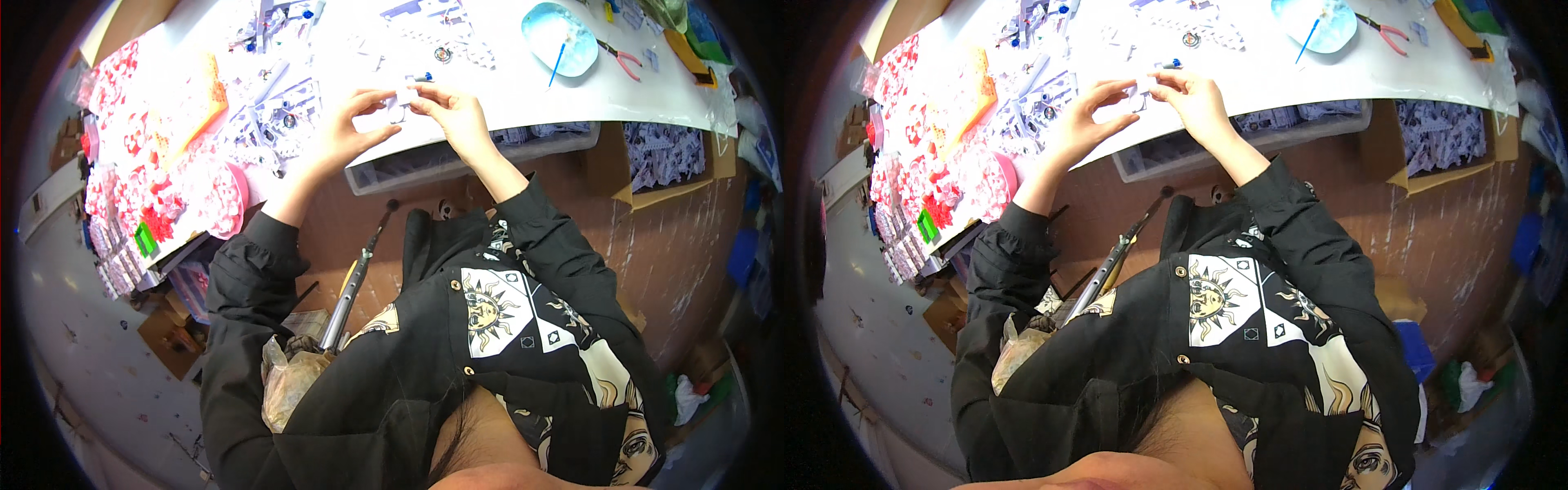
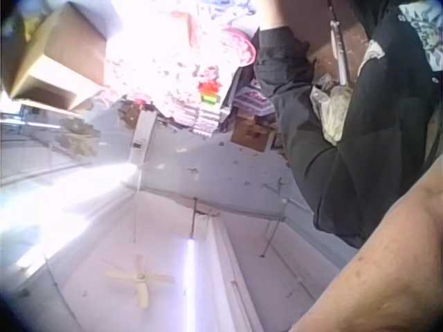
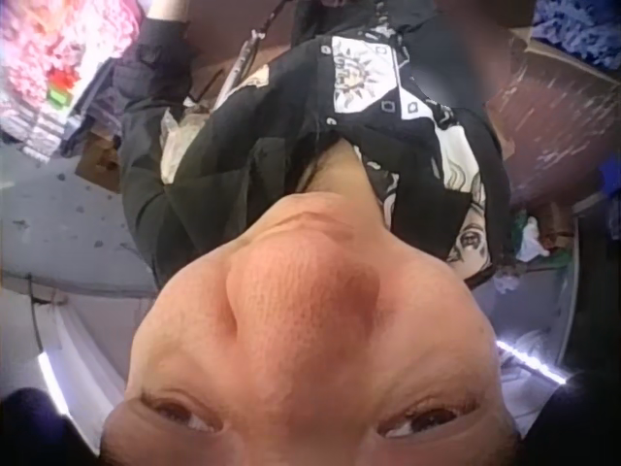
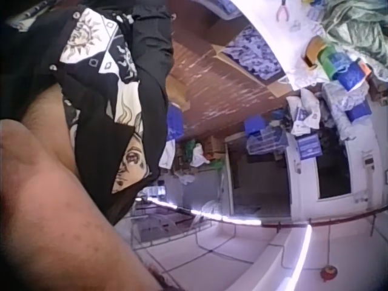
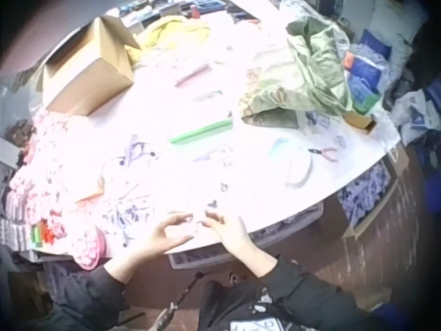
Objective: The person assembles small plastic parts and electronic components into larger units by hand, using glue and a brush to join them.
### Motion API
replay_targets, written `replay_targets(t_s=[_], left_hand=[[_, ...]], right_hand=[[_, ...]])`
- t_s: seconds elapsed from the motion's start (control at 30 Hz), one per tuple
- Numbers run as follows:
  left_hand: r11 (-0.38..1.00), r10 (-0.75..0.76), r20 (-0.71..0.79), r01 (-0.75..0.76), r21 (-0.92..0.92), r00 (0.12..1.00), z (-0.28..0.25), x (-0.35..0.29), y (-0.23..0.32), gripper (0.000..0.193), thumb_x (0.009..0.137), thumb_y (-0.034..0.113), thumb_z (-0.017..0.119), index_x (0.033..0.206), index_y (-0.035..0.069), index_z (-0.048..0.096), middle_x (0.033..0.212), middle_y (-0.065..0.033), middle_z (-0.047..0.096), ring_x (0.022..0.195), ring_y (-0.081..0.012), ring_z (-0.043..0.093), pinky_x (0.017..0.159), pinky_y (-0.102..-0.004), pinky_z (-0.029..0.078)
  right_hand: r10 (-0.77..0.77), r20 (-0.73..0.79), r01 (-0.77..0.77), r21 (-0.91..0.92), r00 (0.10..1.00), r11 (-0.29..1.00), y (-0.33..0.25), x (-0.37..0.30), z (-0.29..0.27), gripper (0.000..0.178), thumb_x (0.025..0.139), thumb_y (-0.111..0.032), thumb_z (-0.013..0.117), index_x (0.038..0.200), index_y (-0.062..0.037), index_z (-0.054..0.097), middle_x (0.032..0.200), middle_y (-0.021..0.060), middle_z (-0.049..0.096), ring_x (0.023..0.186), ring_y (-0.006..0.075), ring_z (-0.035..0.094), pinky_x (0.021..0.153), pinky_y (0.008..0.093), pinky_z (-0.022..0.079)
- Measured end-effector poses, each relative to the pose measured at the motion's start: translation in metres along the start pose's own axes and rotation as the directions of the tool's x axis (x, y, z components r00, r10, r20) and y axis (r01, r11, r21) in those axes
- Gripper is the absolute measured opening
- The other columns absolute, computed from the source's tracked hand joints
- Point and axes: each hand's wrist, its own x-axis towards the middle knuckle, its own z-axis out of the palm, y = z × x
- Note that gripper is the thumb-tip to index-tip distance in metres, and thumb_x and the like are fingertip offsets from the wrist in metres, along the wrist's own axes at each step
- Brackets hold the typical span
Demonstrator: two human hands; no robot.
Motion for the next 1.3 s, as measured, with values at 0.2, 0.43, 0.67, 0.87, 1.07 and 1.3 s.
replay_targets(t_s=[0.2,0.43,0.67,0.87,1.07,1.3], left_hand=[[0.975,0.047,-0.081,-0.028,0.22,0.996,0.019,0.013,-0.012,0.048,0.076,0.017,0.078,0.12,0.007,0.061,0.108,-0.0112,0.064,0.102,-0.0208,0.062,0.089,-0.0322,0.049],[0.957,0.025,-0.076,-0.002,0.29,0.997,0.025,0.032,-0.035,0.049,0.075,0.023,0.079,0.118,0.006,0.062,0.106,-0.0113,0.065,0.104,-0.0199,0.06,0.091,-0.0335,0.046],[0.988,-0.04,-0.102,0.055,0.146,0.994,0.032,0.052,-0.053,0.05,0.075,0.026,0.079,0.118,0.008,0.063,0.114,-0.0077,0.065,0.11,-0.0194,0.058,0.098,-0.037,0.041],[0.982,-0.072,-0.101,0.088,0.166,0.992,0.032,0.051,-0.06,0.045,0.076,0.019,0.078,0.117,0.008,0.063,0.115,-0.0085,0.065,0.113,-0.0197,0.056,0.099,-0.0347,0.04],[0.981,-0.192,-0.141,0.188,-0.04,0.971,0.035,0.052,-0.067,0.05,0.073,0.02,0.082,0.117,0.007,0.063,0.116,-0.0078,0.064,0.117,-0.0198,0.053,0.101,-0.0345,0.039],[0.984,-0.072,-0.081,0.084,0.157,0.994,0.039,0.058,-0.061,0.048,0.072,0.015,0.081,0.116,0.009,0.064,0.116,-0.0096,0.063,0.116,-0.021,0.054,0.099,-0.0346,0.041]], right_hand=[[-0.07,-0.036,0.069,-0.031,0.997,0.997,0.013,0.009,-0.004,0.029,0.087,-0.012,0.067,0.111,0.0026,0.065,0.096,0.0119,0.07,0.088,0.0146,0.065,0.081,0.0269,0.052],[-0.362,-0.005,0.274,-0.644,0.932,0.714,0.009,0.015,-0.02,0.027,0.086,-0.015,0.063,0.111,-0.0041,0.064,0.105,0.0087,0.065,0.085,0.0189,0.066,0.076,0.0298,0.053],[-0.565,0.283,0.375,-0.926,0.775,0.051,0.037,0.034,-0.052,0.029,0.082,-0.011,0.058,0.11,-0.0097,0.061,0.109,0.0028,0.062,0.096,0.02,0.06,0.08,0.0305,0.052],[-0.575,0.25,0.378,-0.919,0.779,0.114,0.043,0.04,-0.053,0.025,0.08,-0.014,0.061,0.105,-0.0101,0.063,0.099,0.0019,0.062,0.095,0.0195,0.06,0.079,0.0311,0.051],[-0.629,0.188,0.367,-0.915,0.754,0.166,0.051,0.042,-0.053,0.022,0.08,-0.017,0.064,0.101,-0.0115,0.066,0.095,0.001,0.062,0.093,0.0188,0.06,0.077,0.0309,0.052],[-0.641,0.164,0.352,-0.919,0.75,0.178,0.055,0.041,-0.055,0.021,0.081,-0.019,0.065,0.1,-0.012,0.066,0.095,0.0006,0.062,0.093,0.0184,0.06,0.077,0.0306,0.052]])
